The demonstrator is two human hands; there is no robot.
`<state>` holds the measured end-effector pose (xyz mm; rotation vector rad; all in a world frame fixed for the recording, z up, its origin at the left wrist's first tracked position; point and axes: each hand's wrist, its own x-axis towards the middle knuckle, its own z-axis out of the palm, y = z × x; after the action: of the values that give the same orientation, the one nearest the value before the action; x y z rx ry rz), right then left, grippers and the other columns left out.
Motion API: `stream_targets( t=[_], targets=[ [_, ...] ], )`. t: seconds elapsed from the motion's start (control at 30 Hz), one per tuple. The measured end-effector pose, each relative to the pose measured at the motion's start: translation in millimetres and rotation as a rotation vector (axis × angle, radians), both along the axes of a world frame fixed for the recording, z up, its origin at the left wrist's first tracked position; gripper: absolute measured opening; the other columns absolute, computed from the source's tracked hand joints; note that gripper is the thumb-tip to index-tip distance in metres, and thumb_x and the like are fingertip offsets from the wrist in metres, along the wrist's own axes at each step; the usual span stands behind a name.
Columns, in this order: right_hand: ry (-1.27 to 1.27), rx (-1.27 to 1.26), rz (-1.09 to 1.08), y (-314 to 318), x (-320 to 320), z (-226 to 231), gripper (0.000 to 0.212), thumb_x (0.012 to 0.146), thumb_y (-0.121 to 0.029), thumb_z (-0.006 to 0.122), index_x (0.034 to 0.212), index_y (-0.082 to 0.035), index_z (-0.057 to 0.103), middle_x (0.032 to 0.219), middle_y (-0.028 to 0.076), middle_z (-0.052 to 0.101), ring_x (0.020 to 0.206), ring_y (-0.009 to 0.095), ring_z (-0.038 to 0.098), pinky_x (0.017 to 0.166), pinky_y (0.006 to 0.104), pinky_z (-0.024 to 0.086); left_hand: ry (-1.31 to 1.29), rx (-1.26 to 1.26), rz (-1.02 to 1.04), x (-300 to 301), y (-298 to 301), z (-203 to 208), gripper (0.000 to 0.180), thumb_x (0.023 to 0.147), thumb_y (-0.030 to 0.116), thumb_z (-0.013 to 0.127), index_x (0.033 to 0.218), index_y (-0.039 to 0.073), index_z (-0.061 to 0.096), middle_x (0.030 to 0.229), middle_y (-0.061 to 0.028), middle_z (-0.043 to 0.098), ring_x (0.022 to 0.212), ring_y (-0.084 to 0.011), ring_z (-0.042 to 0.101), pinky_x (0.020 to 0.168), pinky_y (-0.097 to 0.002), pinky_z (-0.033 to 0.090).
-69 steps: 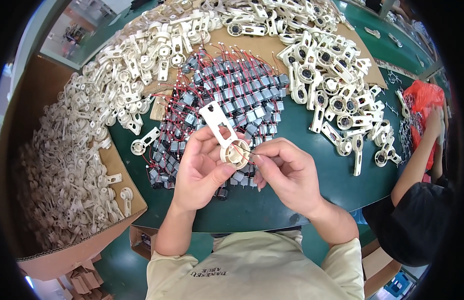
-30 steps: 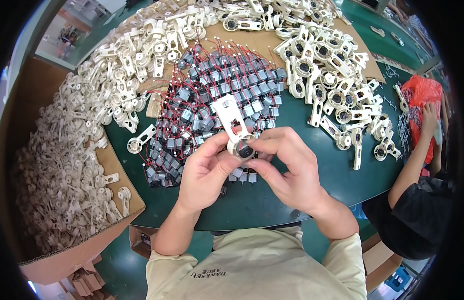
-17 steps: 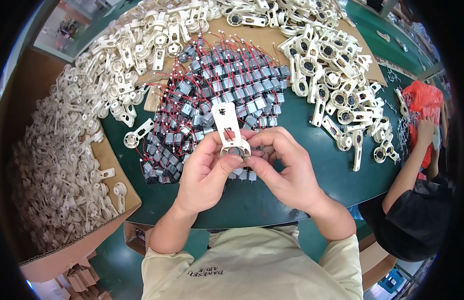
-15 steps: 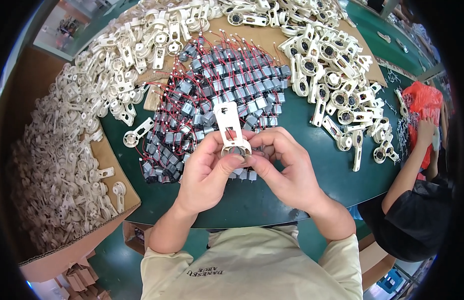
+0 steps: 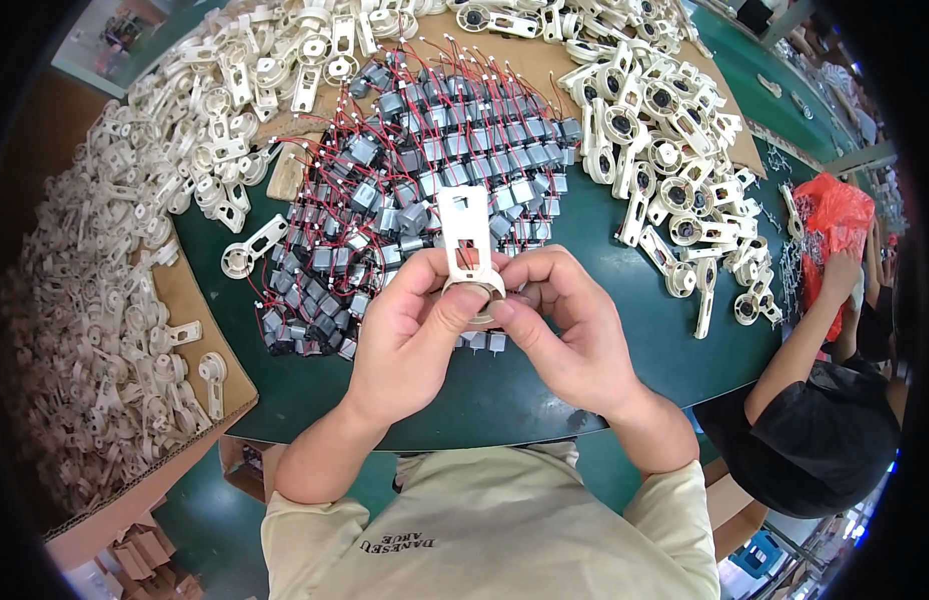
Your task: The person assembles small electronic components and wiring into plastic housings by hand at an industrial workbench.
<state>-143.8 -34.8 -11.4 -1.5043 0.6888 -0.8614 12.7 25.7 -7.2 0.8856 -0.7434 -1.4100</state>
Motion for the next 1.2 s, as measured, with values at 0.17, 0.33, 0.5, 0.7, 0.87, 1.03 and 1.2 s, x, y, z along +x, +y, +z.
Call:
stream_targets(
  t=[0.17, 0.33, 0.5, 0.7, 0.87, 1.03, 1.2],
  targets=[
    [-0.05, 0.257, 0.025, -5.7, -7.7, 7.3, 0.017, 0.09, -0.005, 0.06, 0.104, 0.002, 0.052, 0.087, 0.003, 0.059, 0.071, 0.005, 0.055, 0.062, 0.0209, 0.045, -0.088, -0.055, 0.021, -0.4, 1.9, 4.6, 0.039, 0.09, -0.004, 0.056, 0.128, -0.004, 0.046, 0.127, -0.0096, 0.047, 0.112, -0.0182, 0.056, 0.093, -0.0296, 0.047],
    [-0.082, 0.332, 0.042, -6.2, -7.6, 14.8, 0.022, 0.092, -0.004, 0.059, 0.11, 0.001, 0.048, 0.092, 0.003, 0.061, 0.078, 0.006, 0.057, 0.069, 0.0213, 0.046, -0.244, -0.089, 0.057, 1.6, 0.6, 1.0, 0.032, 0.089, -0.005, 0.056, 0.121, -0.004, 0.052, 0.115, -0.0079, 0.048, 0.107, -0.0178, 0.059, 0.087, -0.0272, 0.049],
    [-0.171, 0.213, 0.102, -7.6, -3.3, 0.7, 0.027, 0.09, -0.002, 0.06, 0.114, -0.001, 0.047, 0.101, 0.005, 0.059, 0.092, 0.011, 0.057, 0.076, 0.0251, 0.048, -0.298, -0.086, 0.065, 1.3, 0.8, 1.0, 0.032, 0.089, -0.005, 0.057, 0.121, -0.003, 0.053, 0.112, -0.007, 0.049, 0.103, -0.0158, 0.059, 0.083, -0.026, 0.049],
    [-0.193, 0.194, 0.053, -3.2, 0.3, 0.1, 0.027, 0.09, -0.001, 0.058, 0.114, 0.0, 0.046, 0.102, 0.007, 0.057, 0.094, 0.013, 0.058, 0.08, 0.0274, 0.048, -0.56, -0.166, 0.11, 2.4, 1.0, -0.2, 0.033, 0.086, -0.003, 0.063, 0.118, -0.004, 0.056, 0.103, -0.0087, 0.054, 0.093, -0.014, 0.061, 0.076, -0.025, 0.052],
    [-0.184, 0.228, 0.066, 2.6, 1.7, -1.7, 0.022, 0.091, 0.001, 0.054, 0.112, 0.001, 0.044, 0.096, 0.007, 0.056, 0.089, 0.011, 0.056, 0.078, 0.0273, 0.048, -0.731, -0.237, 0.234, -5.3, -2.2, -6.1, 0.036, 0.074, 0.009, 0.078, 0.104, -0.001, 0.061, 0.087, -0.0076, 0.055, 0.066, -0.0128, 0.058, 0.059, -0.0253, 0.051],
    [-0.035, 0.165, 0.054, 5.9, 1.4, -1.7, 0.017, 0.091, 0.003, 0.051, 0.106, 0.0, 0.043, 0.093, 0.006, 0.054, 0.085, 0.01, 0.055, 0.075, 0.0256, 0.047, -0.9, -0.181, 0.227, -4.8, 3.8, 7.5, 0.032, 0.074, 0.011, 0.079, 0.098, -0.001, 0.061, 0.082, -0.0068, 0.055, 0.06, -0.0115, 0.053, 0.052, -0.0252, 0.045],
    [-0.185, 0.247, 0.063, -3.7, 8.6, -0.4, 0.018, 0.091, 0.0, 0.056, 0.105, 0.0, 0.045, 0.094, 0.005, 0.057, 0.084, 0.008, 0.057, 0.072, 0.0241, 0.048, -0.722, -0.135, 0.145, -0.1, 2.4, 9.4, 0.04, 0.077, 0.004, 0.074, 0.112, -0.001, 0.057, 0.095, -0.0088, 0.056, 0.07, -0.0124, 0.061, 0.058, -0.0242, 0.051]
  ],
)
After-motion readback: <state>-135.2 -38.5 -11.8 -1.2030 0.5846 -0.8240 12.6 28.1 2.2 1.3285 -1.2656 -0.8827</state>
